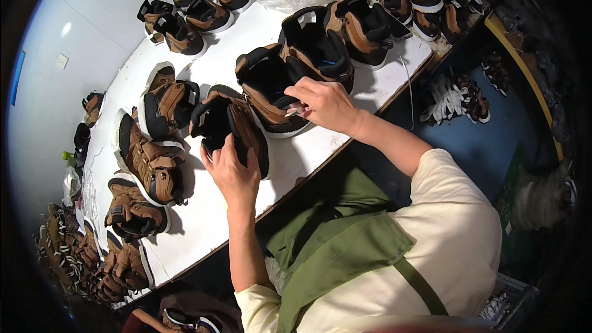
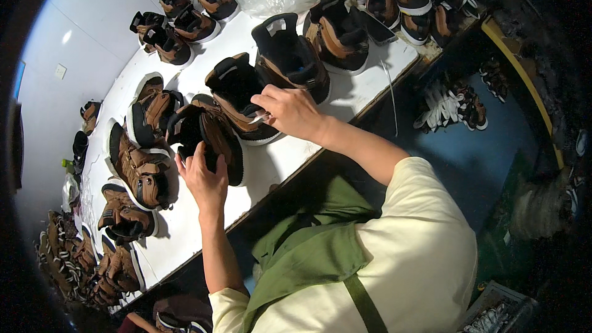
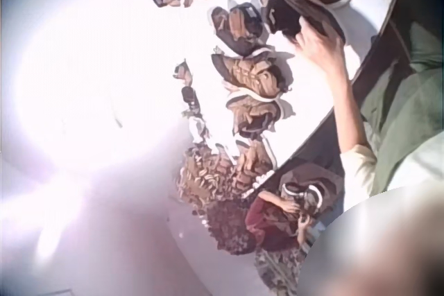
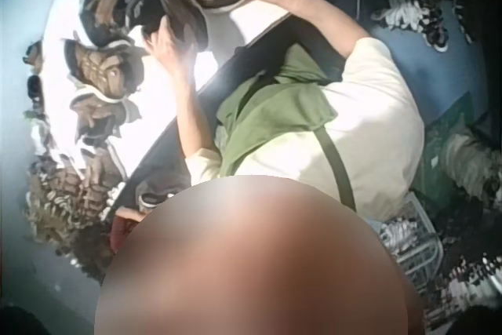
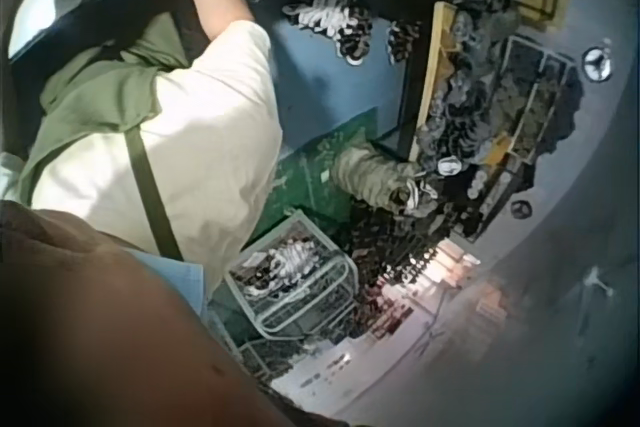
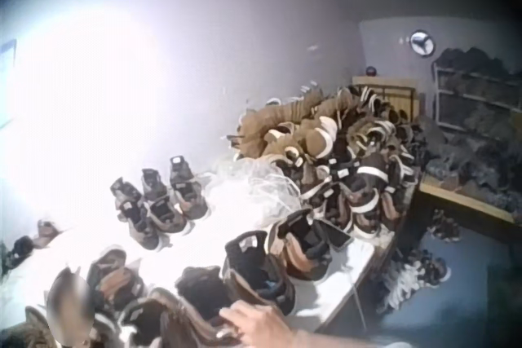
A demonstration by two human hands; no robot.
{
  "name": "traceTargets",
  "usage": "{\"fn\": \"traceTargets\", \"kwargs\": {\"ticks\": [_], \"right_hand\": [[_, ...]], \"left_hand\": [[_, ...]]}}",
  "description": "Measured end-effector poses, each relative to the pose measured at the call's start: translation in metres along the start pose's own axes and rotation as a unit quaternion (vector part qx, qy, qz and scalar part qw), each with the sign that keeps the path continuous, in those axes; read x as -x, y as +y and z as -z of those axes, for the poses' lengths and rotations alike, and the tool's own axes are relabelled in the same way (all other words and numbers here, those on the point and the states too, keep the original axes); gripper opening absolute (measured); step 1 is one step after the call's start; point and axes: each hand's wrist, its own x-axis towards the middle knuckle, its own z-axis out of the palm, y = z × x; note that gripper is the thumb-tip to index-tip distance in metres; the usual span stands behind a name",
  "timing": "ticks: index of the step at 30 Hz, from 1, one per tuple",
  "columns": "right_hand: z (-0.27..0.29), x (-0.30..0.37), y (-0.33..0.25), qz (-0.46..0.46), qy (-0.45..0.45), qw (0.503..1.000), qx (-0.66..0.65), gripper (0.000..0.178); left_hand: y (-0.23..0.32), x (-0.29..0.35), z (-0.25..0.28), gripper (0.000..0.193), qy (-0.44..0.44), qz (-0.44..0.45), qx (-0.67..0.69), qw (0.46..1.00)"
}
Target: The person assembles brown hiking boots by inserting insoles, attaching white midsoles, and applying adhesive strips. The person handles each shoe one at a time, turning them over and pressing components together before placing them on a table with other boots.
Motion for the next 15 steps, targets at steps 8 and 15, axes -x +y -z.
{"fn": "traceTargets", "kwargs": {"ticks": [8,15], "right_hand": [[0.057,-0.001,0.034,0.022,0.134,0.99,0.021,0.011],[0.118,0.042,0.158,-0.304,0.31,0.899,-0.06,0.022]], "left_hand": [[0.001,0.008,0.01,0.045,0.046,0.023,-0.03,0.998],[0.044,-0.024,0.016,0.034,0.078,-0.148,0.102,0.98]]}}
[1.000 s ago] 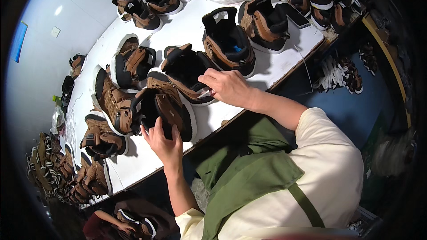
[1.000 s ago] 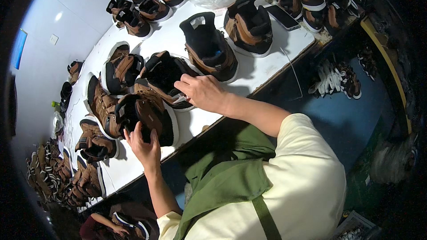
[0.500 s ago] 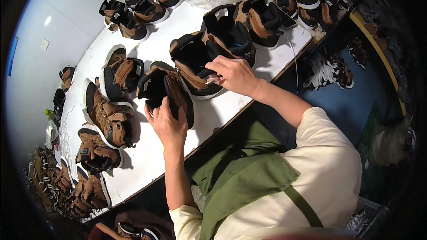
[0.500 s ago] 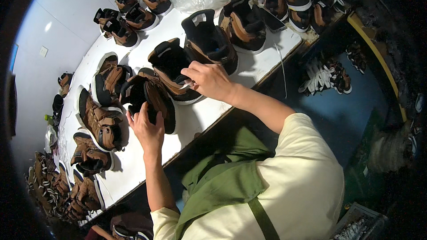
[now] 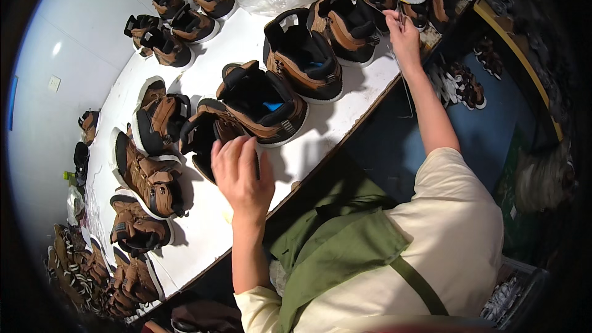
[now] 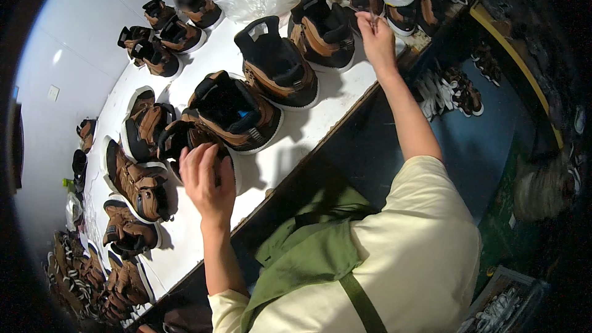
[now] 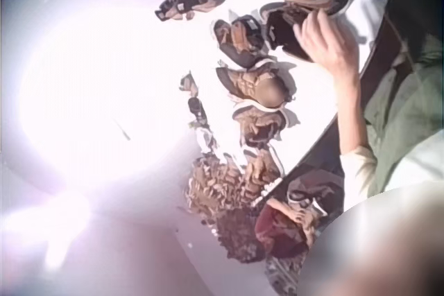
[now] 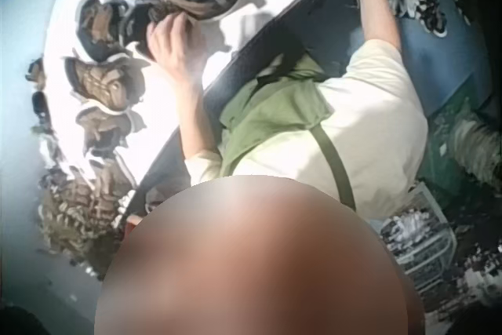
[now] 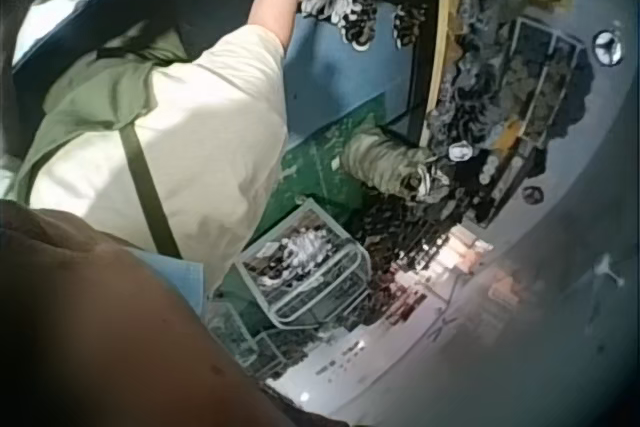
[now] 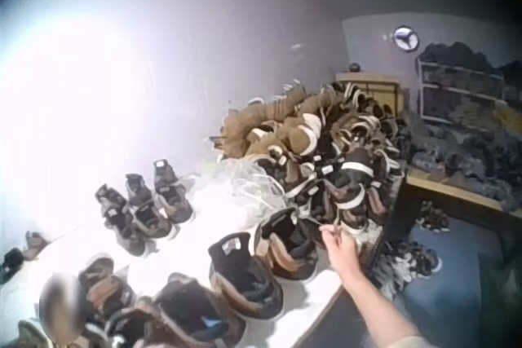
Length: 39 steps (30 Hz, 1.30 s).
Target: The person assembles brown hiking boots by inserting insoles, attaching white midsoles, and applying adhesive strips. The person handles each shoe one at a time, turning them over and pressing components together before placing them on a table with other boots.
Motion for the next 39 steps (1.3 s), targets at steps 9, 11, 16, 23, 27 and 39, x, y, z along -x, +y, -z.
{"fn": "traceTargets", "kwargs": {"ticks": [9,11,16,23,27,39], "right_hand": [[-0.002,-0.008,0.027,-0.065,-0.038,0.996,-0.051,0.034],[-0.009,-0.014,0.03,-0.099,-0.064,0.991,-0.071,0.037],[-0.018,-0.012,0.016,-0.132,-0.151,0.969,-0.145,0.039],[-0.02,-0.01,0.012,-0.176,-0.132,0.97,-0.1,0.033],[-0.026,-0.004,0.01,-0.137,-0.137,0.972,-0.135,0.039],[-0.048,0.04,0.011,-0.152,-0.064,0.96,-0.226,0.037]], "left_hand": [[0.054,-0.033,-0.056,0.018,-0.065,-0.151,0.114,0.98],[0.063,-0.038,-0.067,0.017,-0.086,-0.178,0.119,0.973],[0.083,-0.057,-0.087,0.015,-0.085,-0.183,0.133,0.97],[0.097,-0.03,-0.11,0.017,-0.223,-0.271,0.158,0.923],[0.09,-0.061,-0.109,0.041,-0.07,-0.144,0.133,0.978],[0.038,-0.086,-0.131,0.049,-0.199,-0.015,-0.13,0.971]]}}
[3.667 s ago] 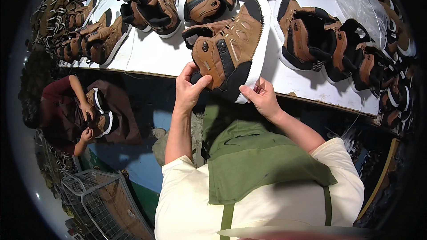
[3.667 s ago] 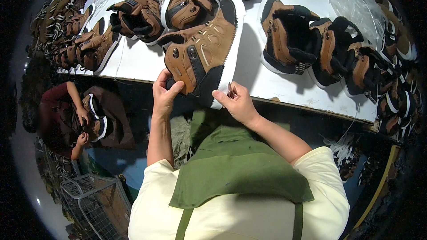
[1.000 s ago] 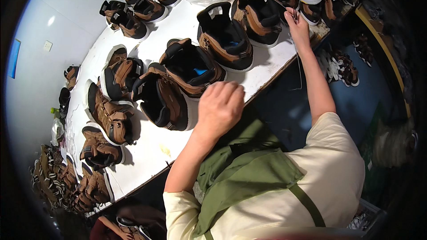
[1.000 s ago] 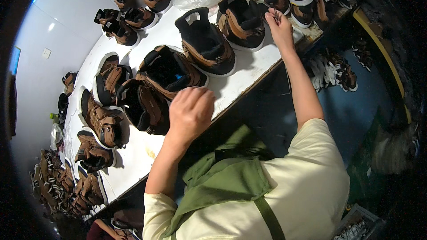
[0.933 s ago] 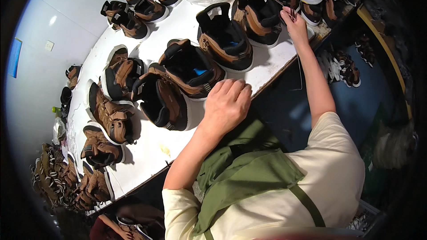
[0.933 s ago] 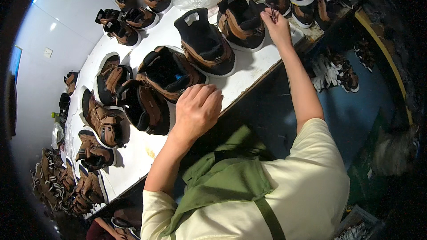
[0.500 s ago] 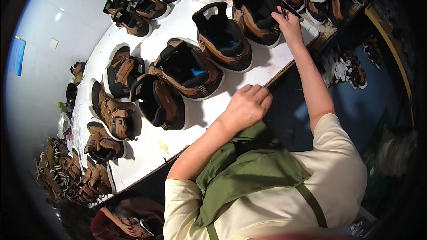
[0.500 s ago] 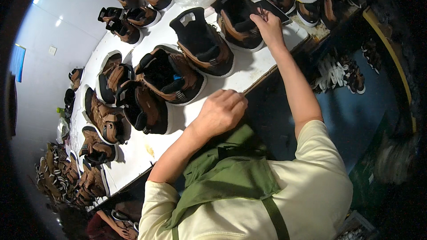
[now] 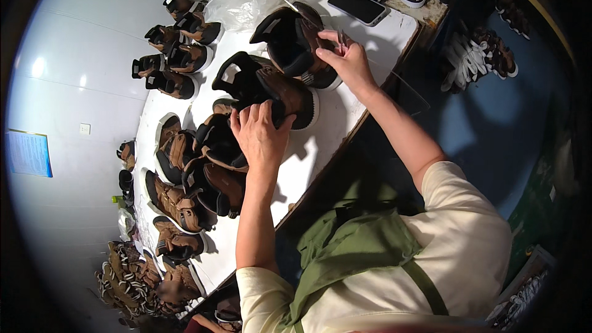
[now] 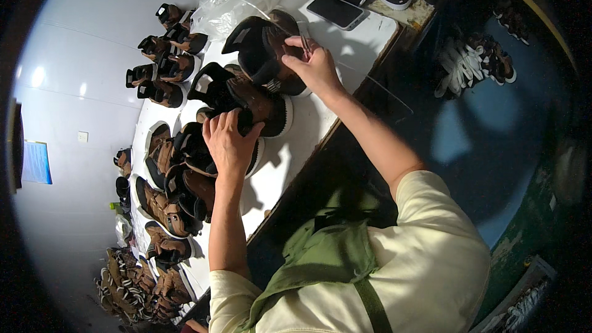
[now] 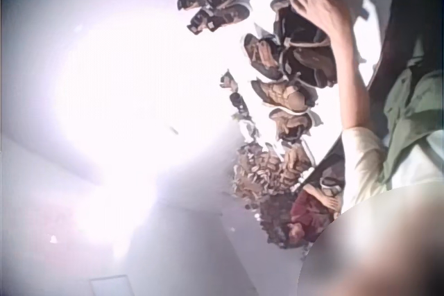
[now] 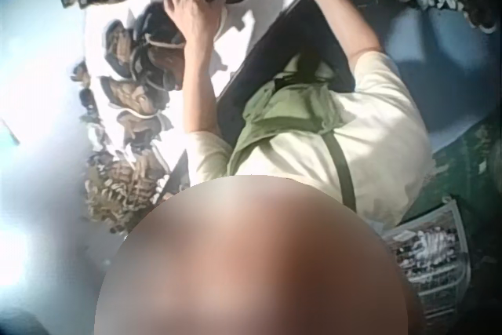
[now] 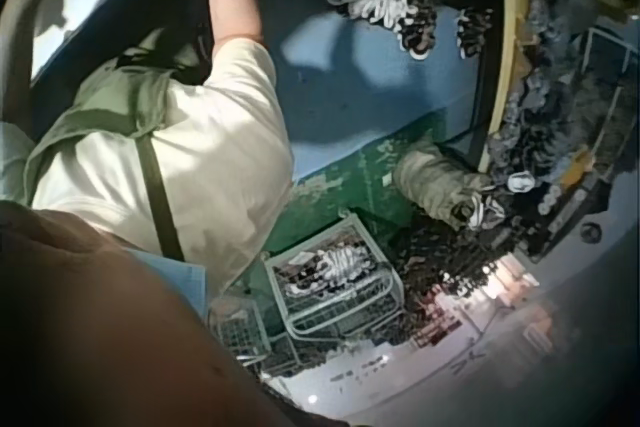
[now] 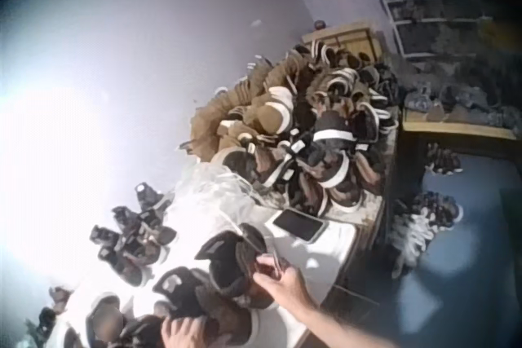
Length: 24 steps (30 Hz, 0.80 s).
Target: The person assembles brown hiking boots by inserting insoles, attaching white midsoles, and applying adhesive strips. The person handles each shoe one at a time, turning them over and pressing components together before placing them on a table with other boots.
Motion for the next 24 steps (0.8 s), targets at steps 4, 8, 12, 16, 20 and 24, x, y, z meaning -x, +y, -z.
{"fn": "traceTargets", "kwargs": {"ticks": [4,8,12,16,20,24], "right_hand": [[-0.004,0.011,-0.006,-0.028,0.015,0.999,-0.026,0.041],[-0.001,0.017,-0.007,-0.053,0.022,0.997,-0.048,0.041],[0.0,0.021,-0.003,-0.046,0.033,0.997,-0.05,0.039],[0.003,0.018,-0.004,-0.072,0.031,0.996,-0.053,0.034],[-0.004,-0.002,-0.018,0.064,0.05,0.995,0.063,0.049],[-0.01,-0.02,-0.02,0.056,-0.02,0.98,0.19,0.071]], "left_hand": [[-0.01,0.004,0.002,0.043,-0.006,0.008,0.001,1.0],[-0.016,0.007,0.0,0.041,-0.011,0.003,-0.001,1.0],[-0.015,0.008,-0.001,0.04,-0.027,0.018,0.002,0.999],[-0.01,0.006,0.003,0.04,-0.008,0.012,0.012,1.0],[-0.005,0.004,0.0,0.041,-0.014,0.03,0.028,0.999],[0.002,0.006,-0.002,0.039,0.016,0.049,0.037,0.998]]}}
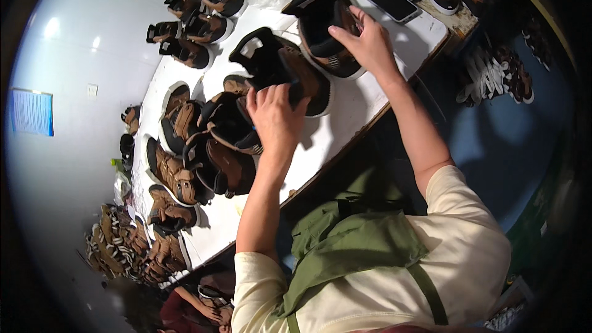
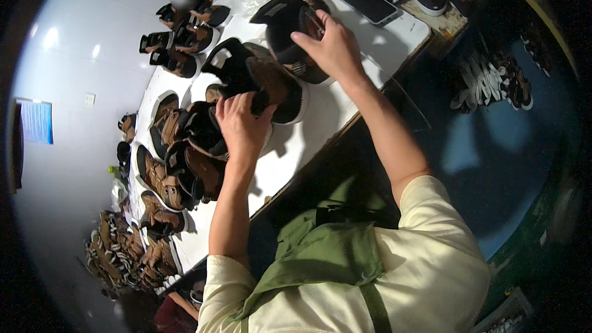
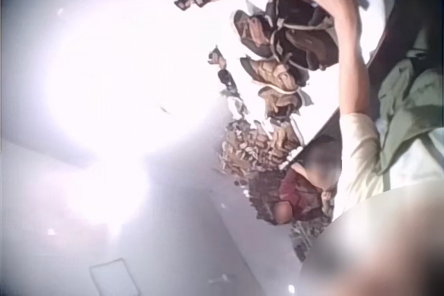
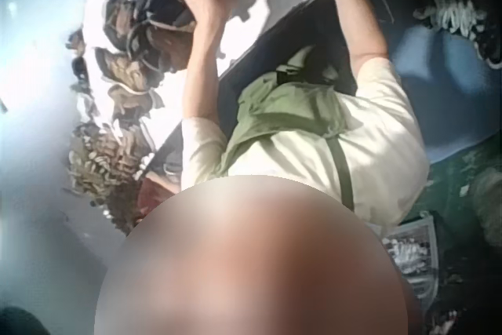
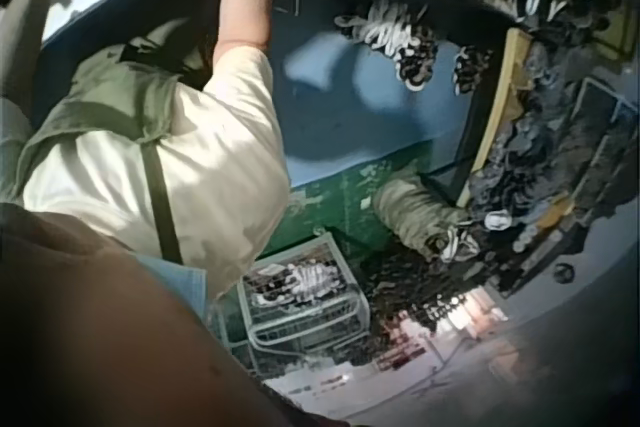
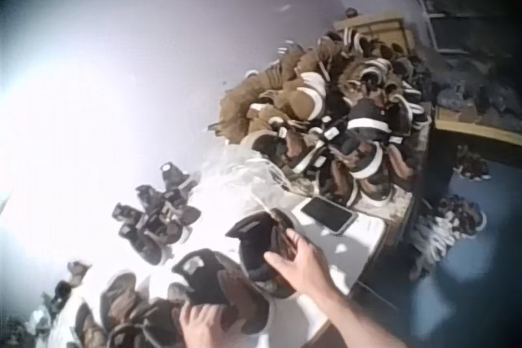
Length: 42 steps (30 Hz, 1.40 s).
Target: The person assembles brown hiking boots by inserting insoles, attaching white midsoles, and applying adhesive strips. The person handles each shoe one at a time, turning them over and pressing components together before placing them on a table with other boots.
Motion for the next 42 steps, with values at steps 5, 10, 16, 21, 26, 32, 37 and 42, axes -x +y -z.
{"fn": "traceTargets", "kwargs": {"ticks": [5,10,16,21,26,32,37,42], "right_hand": [[-0.004,-0.024,0.011,0.007,-0.037,0.999,0.011,0.05],[0.014,-0.039,0.021,0.028,-0.106,0.991,-0.08,0.029],[0.014,-0.047,0.029,0.059,-0.149,0.986,-0.038,0.034],[0.008,-0.04,0.018,0.076,-0.155,0.984,-0.039,0.041],[0.001,-0.038,0.013,0.098,-0.152,0.983,0.037,0.048],[-0.001,-0.034,0.021,0.082,-0.135,0.987,-0.015,0.047],[-0.001,-0.027,0.024,0.048,-0.114,0.987,-0.099,0.044],[0.001,-0.026,0.027,0.026,-0.116,0.989,-0.083,0.044]], "left_hand": [[0.013,0.009,-0.007,0.044,0.068,-0.003,0.008,0.998],[0.019,0.041,0.011,0.054,0.088,-0.08,0.145,0.982],[0.004,0.107,0.026,0.034,0.073,-0.12,0.205,0.969],[-0.044,0.142,0.035,0.03,0.118,-0.03,0.193,0.974],[-0.062,0.128,0.062,0.049,0.144,-0.003,0.059,0.988],[-0.07,0.098,0.044,0.066,0.042,0.028,0.001,0.999],[-0.079,0.103,0.042,0.064,0.008,0.035,-0.012,0.999],[-0.075,0.102,0.045,0.063,0.015,0.041,-0.029,0.999]]}}
